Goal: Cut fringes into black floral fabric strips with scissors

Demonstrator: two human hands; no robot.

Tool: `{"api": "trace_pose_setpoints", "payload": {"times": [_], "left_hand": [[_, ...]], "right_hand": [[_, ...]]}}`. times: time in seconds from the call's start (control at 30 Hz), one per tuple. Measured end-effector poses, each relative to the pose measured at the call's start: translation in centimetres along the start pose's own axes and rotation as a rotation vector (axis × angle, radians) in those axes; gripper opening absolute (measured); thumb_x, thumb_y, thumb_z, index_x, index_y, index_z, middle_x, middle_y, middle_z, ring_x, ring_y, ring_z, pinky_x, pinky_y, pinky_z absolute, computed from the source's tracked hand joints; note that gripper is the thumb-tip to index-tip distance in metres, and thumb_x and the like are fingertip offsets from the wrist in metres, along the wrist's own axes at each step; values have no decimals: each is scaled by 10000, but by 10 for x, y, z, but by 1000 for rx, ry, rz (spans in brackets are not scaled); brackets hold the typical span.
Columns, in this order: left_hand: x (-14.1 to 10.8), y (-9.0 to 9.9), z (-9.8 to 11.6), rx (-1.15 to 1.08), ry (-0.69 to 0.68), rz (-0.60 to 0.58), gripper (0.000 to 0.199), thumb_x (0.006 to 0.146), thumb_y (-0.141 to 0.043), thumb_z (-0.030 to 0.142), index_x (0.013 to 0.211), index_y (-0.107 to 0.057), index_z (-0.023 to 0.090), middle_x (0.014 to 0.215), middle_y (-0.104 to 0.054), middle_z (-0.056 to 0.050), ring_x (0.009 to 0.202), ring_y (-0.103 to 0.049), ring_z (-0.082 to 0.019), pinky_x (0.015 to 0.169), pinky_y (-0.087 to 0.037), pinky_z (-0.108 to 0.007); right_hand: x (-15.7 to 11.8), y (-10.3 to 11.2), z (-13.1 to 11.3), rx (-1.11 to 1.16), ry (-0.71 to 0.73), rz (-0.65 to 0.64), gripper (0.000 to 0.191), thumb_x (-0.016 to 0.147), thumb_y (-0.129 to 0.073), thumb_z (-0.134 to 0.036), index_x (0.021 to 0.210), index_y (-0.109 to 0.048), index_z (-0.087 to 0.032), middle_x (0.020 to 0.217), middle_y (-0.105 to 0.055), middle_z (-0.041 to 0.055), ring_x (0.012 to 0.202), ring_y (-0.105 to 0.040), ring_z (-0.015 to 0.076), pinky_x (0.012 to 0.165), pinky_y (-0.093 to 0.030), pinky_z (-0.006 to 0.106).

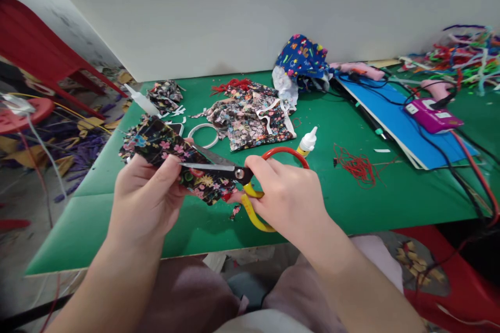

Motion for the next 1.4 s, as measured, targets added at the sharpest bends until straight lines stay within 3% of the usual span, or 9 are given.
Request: {"api": "trace_pose_setpoints", "payload": {"times": [0.33,0.57,0.77,1.4], "left_hand": [[0,1,-1,30,-21,7,228,731,-723,314,917,-665,195,906,-721,-6,550,-660,-101,377,-526,-145],[0,0,-1,51,-18,36,218,695,-751,327,846,-673,190,872,-723,3,511,-639,-97,381,-543,-169],[0,1,-2,63,-10,37,221,698,-747,331,846,-667,188,774,-704,9,501,-630,-96,368,-519,-149],[-2,0,-3,45,-27,29,101,738,-719,279,812,-679,224,731,-700,46,486,-633,-87,383,-529,-146]], "right_hand": [[1,-1,-1,3,5,13,257,828,-541,-417,893,-638,-188,740,-718,4,548,-644,149,423,-286,298],[-1,1,-2,-33,13,50,217,818,-558,-383,871,-643,-192,642,-686,-11,509,-614,136,425,-272,289],[-2,0,-4,-71,27,69,225,815,-551,-366,882,-650,-176,636,-680,-3,480,-592,131,416,-270,289],[-5,-1,-4,-111,5,84,271,818,-561,-389,941,-662,-171,637,-671,-6,476,-571,121,429,-280,282]]}}
Point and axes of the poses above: each hand's wrist, its own x-axis towards the middle knuckle, its own y-axis out of the back of the hand, z = x × y, the point moved 2 cm from there along x, towards the middle knuckle
